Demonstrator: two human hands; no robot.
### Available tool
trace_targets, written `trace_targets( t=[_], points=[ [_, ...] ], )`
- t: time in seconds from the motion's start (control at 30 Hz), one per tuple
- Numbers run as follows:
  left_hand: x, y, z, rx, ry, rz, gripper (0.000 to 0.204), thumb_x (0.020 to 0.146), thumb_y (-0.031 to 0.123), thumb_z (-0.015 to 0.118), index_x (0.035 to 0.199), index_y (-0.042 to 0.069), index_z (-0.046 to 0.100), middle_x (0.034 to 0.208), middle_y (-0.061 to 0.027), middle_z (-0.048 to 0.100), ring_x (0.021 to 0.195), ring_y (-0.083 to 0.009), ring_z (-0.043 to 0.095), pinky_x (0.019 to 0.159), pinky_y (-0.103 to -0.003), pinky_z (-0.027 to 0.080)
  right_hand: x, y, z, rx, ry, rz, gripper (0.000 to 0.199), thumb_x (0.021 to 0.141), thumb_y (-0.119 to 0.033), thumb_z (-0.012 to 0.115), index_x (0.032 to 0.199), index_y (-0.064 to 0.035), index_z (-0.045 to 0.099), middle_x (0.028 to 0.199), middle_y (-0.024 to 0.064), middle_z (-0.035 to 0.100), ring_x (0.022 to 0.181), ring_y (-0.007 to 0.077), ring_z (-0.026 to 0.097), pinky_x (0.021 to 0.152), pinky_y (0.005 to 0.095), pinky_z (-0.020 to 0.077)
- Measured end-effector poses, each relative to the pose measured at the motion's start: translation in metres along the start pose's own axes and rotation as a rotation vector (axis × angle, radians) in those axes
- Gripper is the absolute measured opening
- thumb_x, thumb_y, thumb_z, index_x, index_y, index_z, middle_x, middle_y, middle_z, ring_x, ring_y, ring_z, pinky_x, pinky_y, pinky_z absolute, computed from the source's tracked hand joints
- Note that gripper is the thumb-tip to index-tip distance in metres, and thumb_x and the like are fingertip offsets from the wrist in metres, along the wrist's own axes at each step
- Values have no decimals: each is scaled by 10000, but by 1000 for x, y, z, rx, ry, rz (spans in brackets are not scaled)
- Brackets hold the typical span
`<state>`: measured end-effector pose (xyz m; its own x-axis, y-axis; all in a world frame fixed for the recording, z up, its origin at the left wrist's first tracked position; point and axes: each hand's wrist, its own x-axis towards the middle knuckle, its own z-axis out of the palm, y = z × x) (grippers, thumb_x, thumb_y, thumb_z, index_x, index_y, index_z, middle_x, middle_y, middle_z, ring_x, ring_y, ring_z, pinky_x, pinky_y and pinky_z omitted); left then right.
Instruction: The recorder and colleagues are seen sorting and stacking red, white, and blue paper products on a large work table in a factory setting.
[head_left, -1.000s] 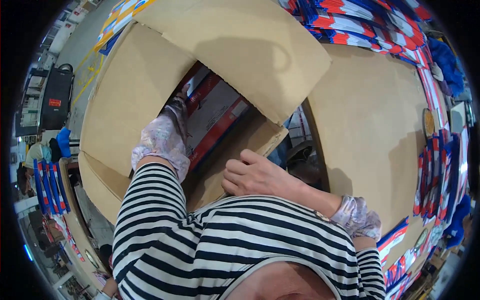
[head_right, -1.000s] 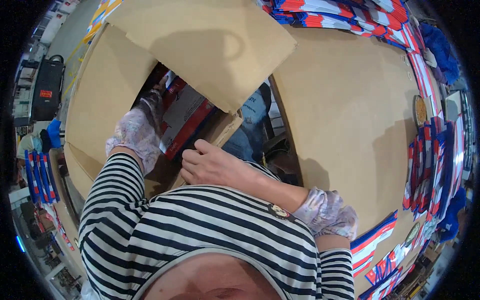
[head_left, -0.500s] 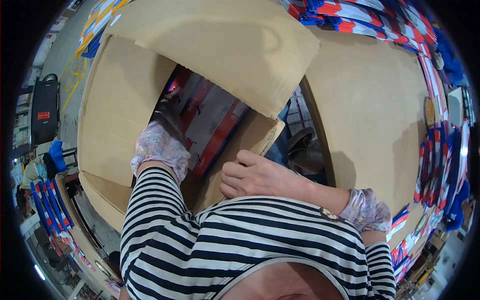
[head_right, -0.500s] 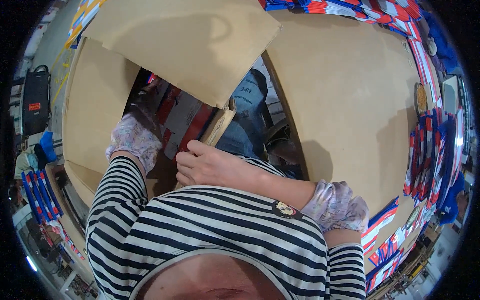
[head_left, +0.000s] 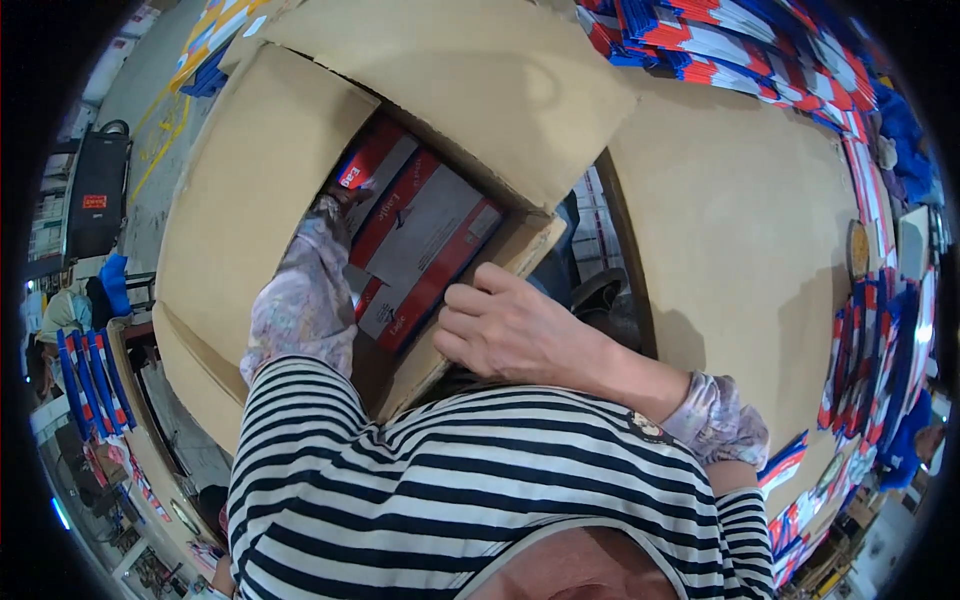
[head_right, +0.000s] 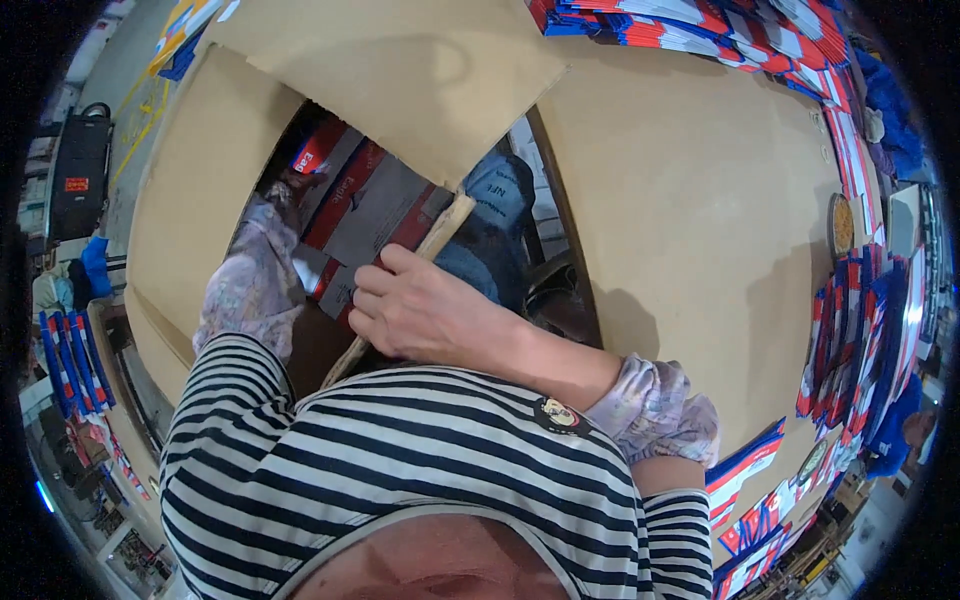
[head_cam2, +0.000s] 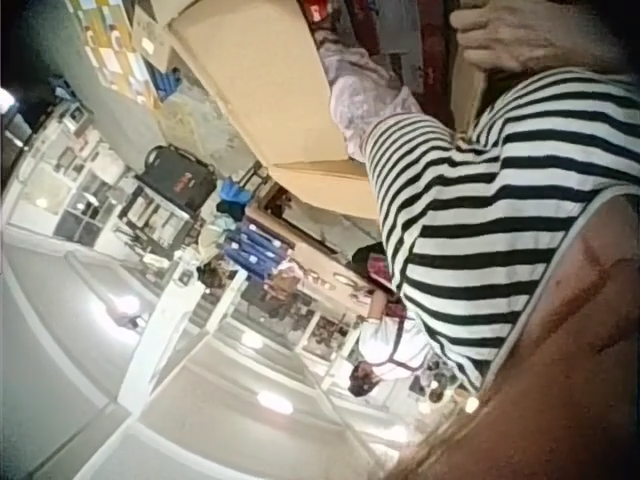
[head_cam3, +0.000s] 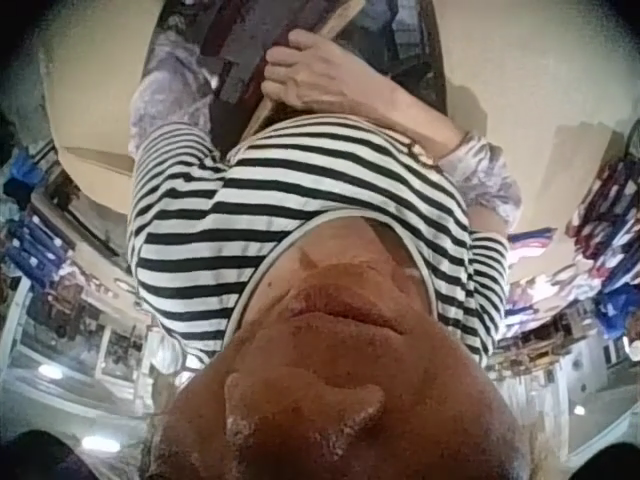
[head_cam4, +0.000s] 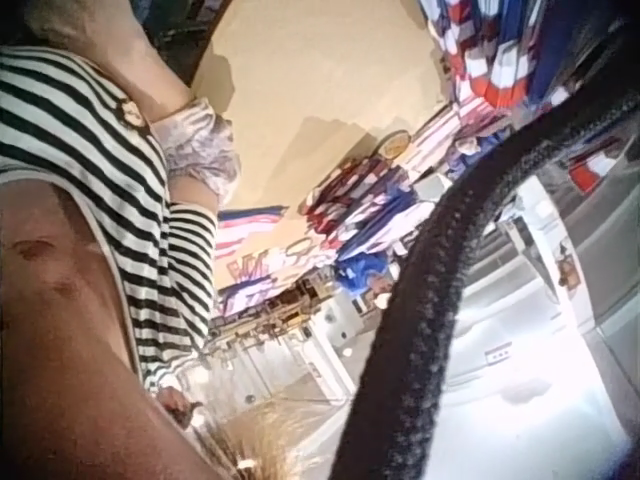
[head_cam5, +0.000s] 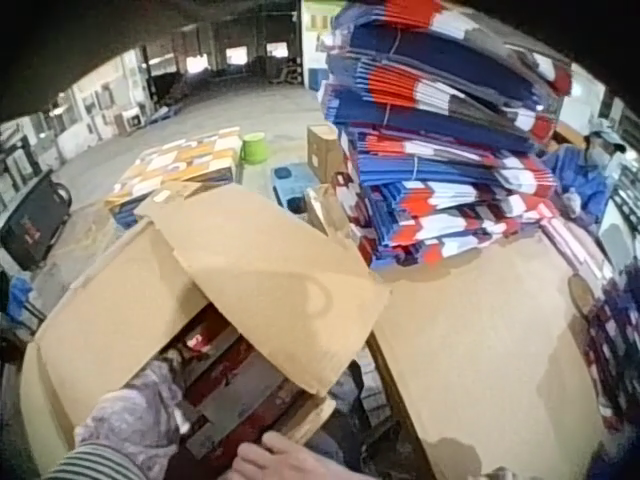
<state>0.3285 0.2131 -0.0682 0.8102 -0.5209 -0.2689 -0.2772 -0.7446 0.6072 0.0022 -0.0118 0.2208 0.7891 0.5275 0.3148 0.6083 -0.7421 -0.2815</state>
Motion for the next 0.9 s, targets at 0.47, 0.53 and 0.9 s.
trace_targets(
  t=[0.47, 0.53, 0.9],
  points=[
    [-60, 95, -147, 455, 426, 322, 1046, 527, 440, 874, 1386, 70, 405, 1419, -174, 404, 1338, -350, 329, 1115, -429, 251, 23, 48, 52, -169, 139, -40, 33, 766, -175, 550, 766, -148, 530, 721, -31, 500, 791, 143, 484, 717, 300, 348],
    [-60, 65, -192, 550, 381, 198, 1022, 536, 493, 860, 1339, 15, 447, 1347, -231, 472, 1290, -375, 403, 1085, -448, 301, 34, 38, 52, -96, 20, -31, 107, 776, -163, 545, 874, -124, 563, 831, -3, 548, 889, 167, 514, 829, 328, 380],
    [-65, 64, -158, 905, 439, -142, 631, 620, 516, 799, 1011, 68, 589, 944, -184, 676, 863, -384, 653, 754, -499, 513, -25, 61, 75, 73, -81, 282, 387, 790, -94, 589, 1174, -69, 554, 1113, 104, 582, 1049, 243, 556, 914, 386, 406]
  ],
)
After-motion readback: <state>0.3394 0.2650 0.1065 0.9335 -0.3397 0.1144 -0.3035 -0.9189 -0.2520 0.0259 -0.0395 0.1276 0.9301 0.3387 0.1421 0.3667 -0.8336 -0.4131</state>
